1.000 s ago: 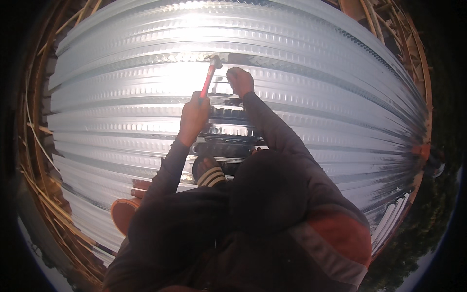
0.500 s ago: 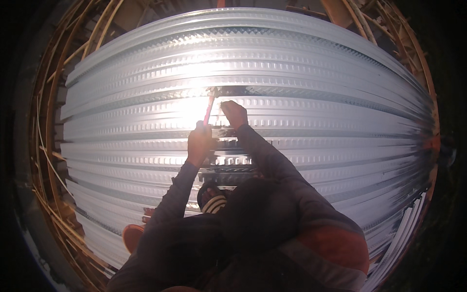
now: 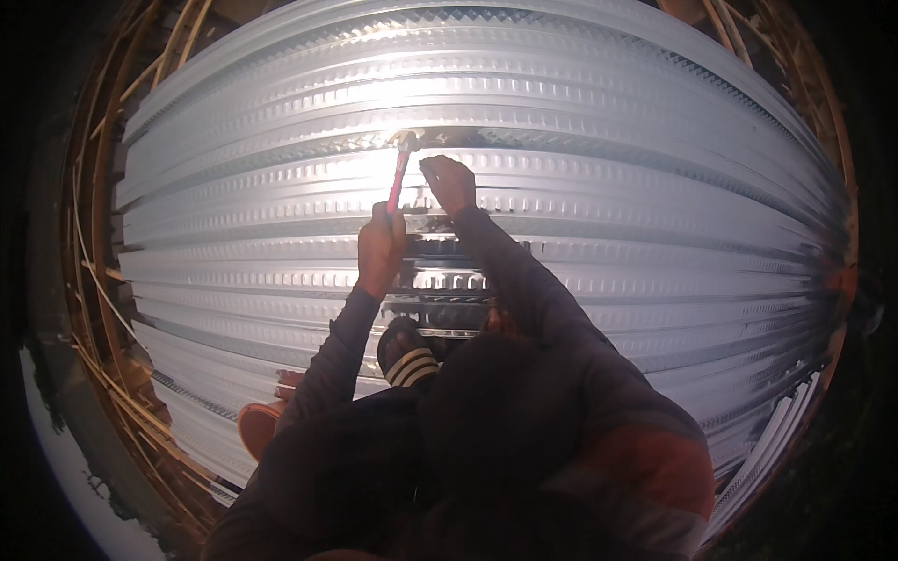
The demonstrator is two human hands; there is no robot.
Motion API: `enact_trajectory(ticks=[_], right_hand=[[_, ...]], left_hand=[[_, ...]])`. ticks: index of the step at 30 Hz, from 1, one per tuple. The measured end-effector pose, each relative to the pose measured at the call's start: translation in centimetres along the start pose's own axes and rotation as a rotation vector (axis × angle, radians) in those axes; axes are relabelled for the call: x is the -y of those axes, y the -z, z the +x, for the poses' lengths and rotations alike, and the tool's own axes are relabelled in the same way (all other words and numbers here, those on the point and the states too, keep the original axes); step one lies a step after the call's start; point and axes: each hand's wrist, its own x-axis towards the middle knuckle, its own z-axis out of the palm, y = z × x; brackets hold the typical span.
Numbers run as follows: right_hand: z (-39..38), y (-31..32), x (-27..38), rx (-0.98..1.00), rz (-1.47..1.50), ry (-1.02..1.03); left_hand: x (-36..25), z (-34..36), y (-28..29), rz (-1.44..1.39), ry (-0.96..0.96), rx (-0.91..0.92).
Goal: The person is installing corrugated metal roof panels on a roof structure. They repeatedly pick nails from an orange bucket, position them on the panels, and hammer them into place using a red-handled hammer. The person moves along the roof, securing multiple panels in sequence.
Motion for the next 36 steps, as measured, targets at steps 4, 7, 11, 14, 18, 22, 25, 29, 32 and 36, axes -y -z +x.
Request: enact_trajectory(ticks=[4,7,11,14,18,22,25,29,32,36], right_hand=[[0.0,0.0,0.3,0.043,-0.024,-0.069],[0.1,0.2,-0.1,-0.016,0.049,-0.049],[0.4,0.0,0.5,0.037,0.022,-0.096],[0.1,-0.2,0.0,0.087,-0.015,-0.118],[0.0,-0.2,-0.2,-0.011,0.015,-0.083],[0.1,-0.2,0.1,0.072,-0.048,-0.081],[0.0,-0.5,-0.5,0.044,-0.035,-0.092],[-0.1,-0.6,-0.5,-0.012,-0.064,-0.013],[0.1,-0.5,0.0,-0.024,-0.078,-0.003],[-0.1,-1.1,-0.6,0.016,-0.037,-0.055]], left_hand=[[1.2,0.3,-0.7,0.107,-0.078,-0.026],[-0.4,0.1,0.0,0.044,-0.046,-0.028],[-0.6,0.0,0.2,0.046,0.0,0.002],[-0.1,0.5,0.2,0.109,-0.052,0.028],[-3.8,0.3,1.7,0.019,-0.148,-0.135],[-0.5,0.5,-0.2,0.191,-0.035,-0.046],[3.7,0.9,-1.1,0.205,-0.119,0.019],[-1.8,-0.3,2.0,0.02,-0.026,-0.084],[-2.3,0.3,1.6,0.024,-0.028,-0.049],[0.6,1.2,-0.3,0.161,-0.025,0.071]])
